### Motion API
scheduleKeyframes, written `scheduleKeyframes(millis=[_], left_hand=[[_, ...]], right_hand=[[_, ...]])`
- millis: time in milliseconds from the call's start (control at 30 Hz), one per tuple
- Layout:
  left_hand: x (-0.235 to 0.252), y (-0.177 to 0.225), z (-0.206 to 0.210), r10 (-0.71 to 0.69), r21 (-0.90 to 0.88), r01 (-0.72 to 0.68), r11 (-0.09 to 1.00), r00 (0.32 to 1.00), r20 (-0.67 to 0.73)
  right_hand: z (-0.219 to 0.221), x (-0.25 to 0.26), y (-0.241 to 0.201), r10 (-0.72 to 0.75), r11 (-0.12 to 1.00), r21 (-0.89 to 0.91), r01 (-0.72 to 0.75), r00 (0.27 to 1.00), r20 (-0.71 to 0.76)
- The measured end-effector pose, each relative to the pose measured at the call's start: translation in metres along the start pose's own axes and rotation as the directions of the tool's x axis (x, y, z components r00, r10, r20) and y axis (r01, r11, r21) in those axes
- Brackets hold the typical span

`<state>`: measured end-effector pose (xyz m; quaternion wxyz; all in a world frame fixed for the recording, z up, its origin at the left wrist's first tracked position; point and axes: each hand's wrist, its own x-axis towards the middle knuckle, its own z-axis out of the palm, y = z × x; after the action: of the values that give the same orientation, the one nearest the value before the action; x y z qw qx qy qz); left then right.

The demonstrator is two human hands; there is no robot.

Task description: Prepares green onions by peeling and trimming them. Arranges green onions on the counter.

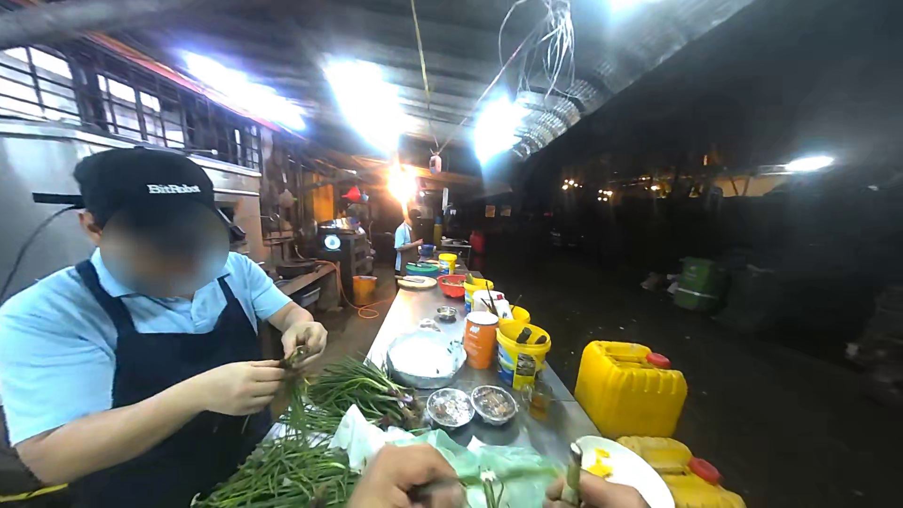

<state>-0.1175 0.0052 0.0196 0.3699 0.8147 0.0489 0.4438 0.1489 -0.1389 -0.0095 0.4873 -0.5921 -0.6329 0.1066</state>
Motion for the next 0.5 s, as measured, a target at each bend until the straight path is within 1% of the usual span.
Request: scheduleKeyframes(millis=[67, 100, 133, 167, 200, 267, 333, 367, 400, 433, 500], left_hand=[[0.000, 0.011, -0.018, -0.028, -0.104, 0.012, 0.995, 0.987, -0.160], [-0.001, 0.014, -0.026, -0.054, -0.117, 0.028, 0.993, 0.972, -0.228], [-0.002, 0.014, -0.035, -0.074, -0.105, 0.048, 0.993, 0.963, -0.258], [-0.004, 0.012, -0.041, -0.096, -0.072, 0.080, 0.994, 0.962, -0.255], [-0.007, 0.006, -0.045, -0.130, -0.018, 0.130, 0.991, 0.967, -0.217], [-0.017, -0.012, -0.041, -0.255, 0.162, 0.261, 0.952, 0.965, -0.057], [-0.027, -0.039, -0.021, -0.426, 0.393, 0.366, 0.844, 0.902, 0.075], [-0.032, -0.052, -0.008, -0.488, 0.484, 0.389, 0.784, 0.868, 0.093], [-0.036, -0.061, 0.005, -0.513, 0.532, 0.398, 0.747, 0.854, 0.082], [-0.037, -0.064, 0.017, -0.501, 0.522, 0.402, 0.752, 0.863, 0.058], [-0.029, -0.054, 0.036, -0.410, 0.376, 0.369, 0.850, 0.912, 0.032]], right_hand=[[-0.004, -0.003, -0.006, 0.001, 0.995, -0.104, -0.001, 1.000, -0.001], [-0.006, -0.006, -0.005, 0.000, 0.992, -0.126, -0.002, 1.000, -0.015], [-0.009, -0.007, -0.002, 0.003, 0.992, -0.122, -0.007, 0.999, -0.034], [-0.012, -0.009, 0.001, 0.006, 0.995, -0.100, -0.011, 0.999, -0.051], [-0.016, -0.010, 0.004, 0.012, 0.998, -0.057, -0.015, 0.998, -0.062], [-0.024, -0.012, 0.004, 0.032, 0.998, 0.049, -0.029, 0.997, -0.066], [-0.026, -0.014, 0.003, 0.049, 0.991, 0.129, -0.043, 0.998, -0.045], [-0.026, -0.015, 0.003, 0.050, 0.987, 0.152, -0.045, 0.998, -0.030], [-0.024, -0.015, 0.004, 0.050, 0.985, 0.165, -0.047, 0.999, -0.010], [-0.022, -0.015, 0.004, 0.050, 0.983, 0.174, -0.053, 0.999, 0.017], [-0.016, -0.014, 0.003, 0.047, 0.979, 0.192, -0.067, 0.994, 0.103]])
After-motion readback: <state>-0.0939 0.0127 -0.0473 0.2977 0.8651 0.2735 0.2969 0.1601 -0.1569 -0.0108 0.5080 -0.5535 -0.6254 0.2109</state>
